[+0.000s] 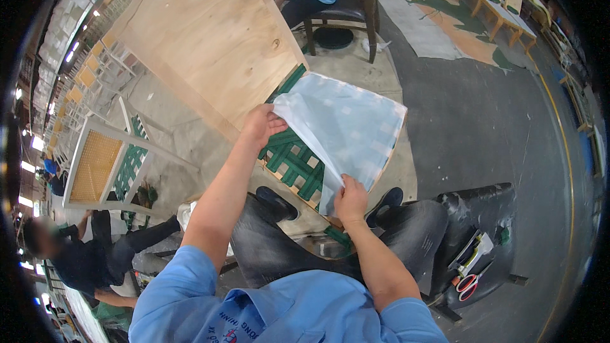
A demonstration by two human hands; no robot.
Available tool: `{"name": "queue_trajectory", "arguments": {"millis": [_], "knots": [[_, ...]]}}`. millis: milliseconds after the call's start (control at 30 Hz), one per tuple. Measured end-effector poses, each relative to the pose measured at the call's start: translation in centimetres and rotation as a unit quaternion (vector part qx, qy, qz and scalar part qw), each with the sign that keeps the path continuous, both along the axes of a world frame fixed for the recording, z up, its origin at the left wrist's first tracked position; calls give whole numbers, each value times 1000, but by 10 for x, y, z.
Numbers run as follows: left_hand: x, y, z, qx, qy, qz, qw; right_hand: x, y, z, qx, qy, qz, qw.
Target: The person weaves green straps into a wooden chair seat frame, then staples them in place. They cover the woven seat with a white fabric sheet and staple it to the underside of the chair. Finally, they lift the chair and place it upright next to other finished chairs.
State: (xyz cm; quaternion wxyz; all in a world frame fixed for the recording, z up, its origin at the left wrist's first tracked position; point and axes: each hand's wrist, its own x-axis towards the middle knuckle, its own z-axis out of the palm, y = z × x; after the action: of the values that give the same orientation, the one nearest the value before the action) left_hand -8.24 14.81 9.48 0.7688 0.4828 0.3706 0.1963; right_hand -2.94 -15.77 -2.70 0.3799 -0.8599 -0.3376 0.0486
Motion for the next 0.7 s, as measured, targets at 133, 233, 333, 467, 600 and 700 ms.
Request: {"name": "queue_trajectory", "arguments": {"millis": [133,233,333,467,600,700], "knots": [[0,3,1,-12,-23,22,999,-2,2,2,-45,-4,1,999],[0,6,3,-17,-15,24,999,0,-2,2,-59,-10,12,998],[-2,5,1,-23,-20,31,999,-4,-6,2,-67,-38,20,997],[2,-2,-6,-44,-81,53,994,-8,-9,5,-73,-89,40,993],[1,1,-21,-57,-116,84,988,-9,-15,3,-108,-117,69,985],[-8,8,-38,-95,-152,144,973,-13,-14,0,-121,-117,78,983]]}}
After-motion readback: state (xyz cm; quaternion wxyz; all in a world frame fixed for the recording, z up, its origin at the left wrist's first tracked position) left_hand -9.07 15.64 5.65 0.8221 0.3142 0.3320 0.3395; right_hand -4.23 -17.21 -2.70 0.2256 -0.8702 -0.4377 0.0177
